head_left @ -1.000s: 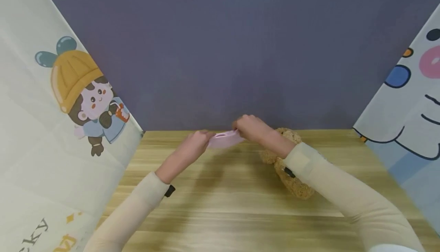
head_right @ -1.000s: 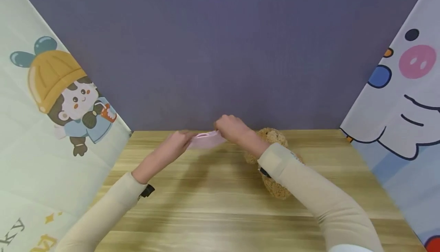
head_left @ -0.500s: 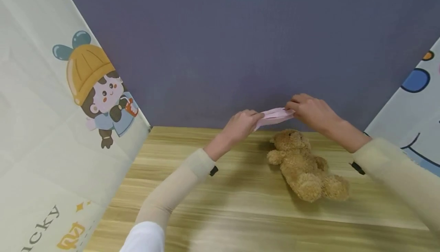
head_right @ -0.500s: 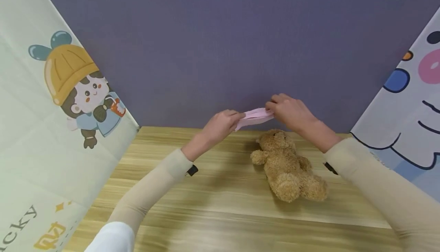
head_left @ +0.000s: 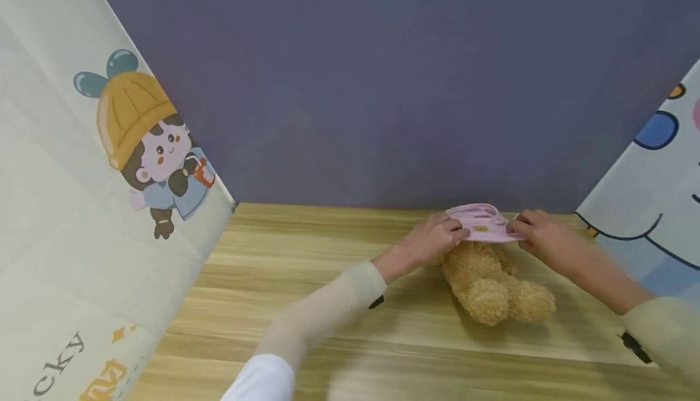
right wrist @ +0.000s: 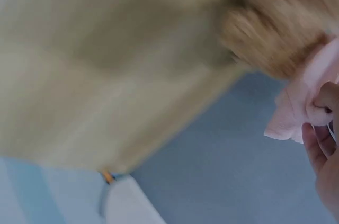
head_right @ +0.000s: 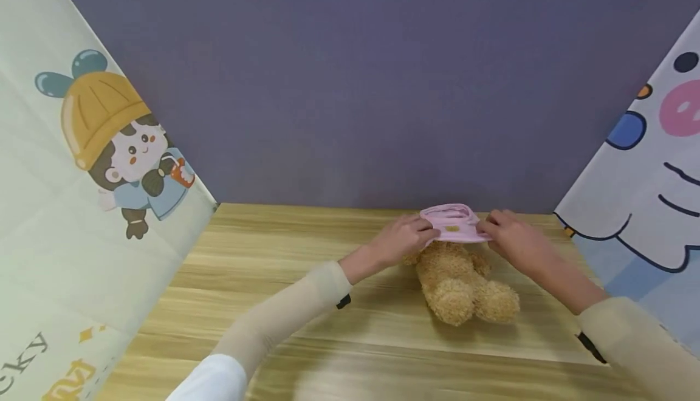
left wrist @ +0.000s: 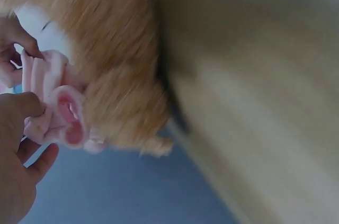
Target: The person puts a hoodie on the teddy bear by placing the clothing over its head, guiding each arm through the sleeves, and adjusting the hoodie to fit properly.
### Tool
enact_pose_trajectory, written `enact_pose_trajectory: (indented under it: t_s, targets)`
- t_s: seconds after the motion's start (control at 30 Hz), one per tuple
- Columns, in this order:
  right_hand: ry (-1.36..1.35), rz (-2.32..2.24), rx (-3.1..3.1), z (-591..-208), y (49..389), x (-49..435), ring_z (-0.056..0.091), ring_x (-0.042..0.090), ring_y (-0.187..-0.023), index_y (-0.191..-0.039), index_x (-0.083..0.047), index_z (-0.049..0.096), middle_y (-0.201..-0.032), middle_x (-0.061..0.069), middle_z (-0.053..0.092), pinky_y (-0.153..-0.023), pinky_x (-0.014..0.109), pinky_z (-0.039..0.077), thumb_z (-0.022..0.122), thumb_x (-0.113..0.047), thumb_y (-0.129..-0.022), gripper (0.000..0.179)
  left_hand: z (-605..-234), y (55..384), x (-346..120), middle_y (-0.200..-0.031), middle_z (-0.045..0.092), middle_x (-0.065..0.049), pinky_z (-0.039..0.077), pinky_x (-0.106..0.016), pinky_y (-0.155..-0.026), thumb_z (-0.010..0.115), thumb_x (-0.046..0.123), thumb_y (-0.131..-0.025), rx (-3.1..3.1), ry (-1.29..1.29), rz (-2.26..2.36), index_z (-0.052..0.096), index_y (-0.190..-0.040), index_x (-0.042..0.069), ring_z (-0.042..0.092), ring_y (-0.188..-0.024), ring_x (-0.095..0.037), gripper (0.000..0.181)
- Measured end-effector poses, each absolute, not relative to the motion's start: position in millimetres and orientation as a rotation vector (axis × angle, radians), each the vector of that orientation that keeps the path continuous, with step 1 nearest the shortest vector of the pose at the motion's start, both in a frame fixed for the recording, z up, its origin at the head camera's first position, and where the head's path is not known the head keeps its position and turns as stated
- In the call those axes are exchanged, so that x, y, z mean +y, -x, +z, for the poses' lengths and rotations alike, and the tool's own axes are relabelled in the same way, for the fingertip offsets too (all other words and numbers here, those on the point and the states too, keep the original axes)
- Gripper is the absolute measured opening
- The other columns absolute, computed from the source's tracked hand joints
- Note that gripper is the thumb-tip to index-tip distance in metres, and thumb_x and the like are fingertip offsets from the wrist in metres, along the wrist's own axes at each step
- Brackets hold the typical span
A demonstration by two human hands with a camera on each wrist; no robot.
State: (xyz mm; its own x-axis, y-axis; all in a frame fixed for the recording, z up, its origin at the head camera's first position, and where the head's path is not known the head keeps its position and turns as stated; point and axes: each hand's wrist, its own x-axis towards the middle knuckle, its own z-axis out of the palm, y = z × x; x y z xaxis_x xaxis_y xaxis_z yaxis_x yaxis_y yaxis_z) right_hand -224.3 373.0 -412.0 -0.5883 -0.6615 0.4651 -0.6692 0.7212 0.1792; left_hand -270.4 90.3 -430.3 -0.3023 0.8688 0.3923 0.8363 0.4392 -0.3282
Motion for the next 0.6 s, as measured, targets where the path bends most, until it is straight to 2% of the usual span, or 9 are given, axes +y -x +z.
enact_pose_trajectory:
  t_s: [0.2,0.3,0.4,0.5,0.53,0.6]
  targets:
    - [-1.037,0.144,-2.463,-456.7,213.6,378.4,0.062,0.018,-0.074,-0.098,-0.013,0.074,-0.093,0.004,0.065,-0.057,0.033,0.052,0.092,-0.002,-0.062,0.041,-462.6,258.3,94.2,-0.116,0.068,0.009,0.045,-0.029,-0.107,0.054,0.014,-0.105,-2.232,1.461,0.203,0.068,-0.126,0.024,0.063,-0.112,-0.011,0.027]
    - [-1.051,0.192,-2.452,-463.4,215.1,375.8,0.065,0.019,-0.078,-0.097,-0.013,0.075,-0.095,0.004,0.067,-0.062,0.035,0.055,0.091,-0.002,-0.063,0.040,-465.0,258.9,93.6,-0.113,0.069,0.011,0.046,-0.025,-0.104,0.057,0.017,-0.104,-2.215,1.449,0.176,0.070,-0.122,0.025,0.064,-0.108,-0.008,0.024]
    - [-1.075,0.208,-2.490,-460.2,215.8,374.3,0.066,0.018,-0.080,-0.098,-0.014,0.074,-0.097,0.002,0.068,-0.063,0.035,0.055,0.091,-0.005,-0.066,0.037,-463.2,262.7,90.6,-0.111,0.071,0.007,0.046,-0.022,-0.102,0.057,0.021,-0.104,-2.233,1.497,-0.015,0.073,-0.119,0.021,0.065,-0.104,-0.008,0.022]
    - [-0.969,0.294,-2.643,-448.8,216.0,378.2,0.066,0.019,-0.080,-0.105,-0.012,0.074,-0.098,0.002,0.070,-0.063,0.035,0.053,0.086,-0.014,-0.079,0.029,-457.7,267.7,84.3,-0.116,0.072,-0.001,0.044,-0.022,-0.104,0.056,0.025,-0.105,-2.370,1.474,-0.390,0.072,-0.122,0.013,0.067,-0.099,-0.010,0.026]
    - [-0.890,0.339,-2.699,-444.5,217.0,381.0,0.067,0.020,-0.080,-0.108,-0.010,0.073,-0.098,0.004,0.070,-0.063,0.036,0.053,0.082,-0.019,-0.084,0.027,-455.6,269.6,81.8,-0.119,0.071,-0.003,0.044,-0.023,-0.106,0.056,0.025,-0.105,-2.429,1.418,-0.536,0.071,-0.124,0.011,0.067,-0.101,-0.011,0.028]
    - [-0.694,0.475,-2.816,-435.5,220.6,388.1,0.068,0.027,-0.084,-0.118,-0.004,0.070,-0.101,0.012,0.071,-0.066,0.041,0.054,0.071,-0.027,-0.096,0.032,-450.8,273.4,76.9,-0.125,0.070,-0.007,0.047,-0.024,-0.103,0.057,0.026,-0.105,-2.542,1.256,-0.808,0.068,-0.128,0.008,0.067,-0.104,-0.015,0.031]
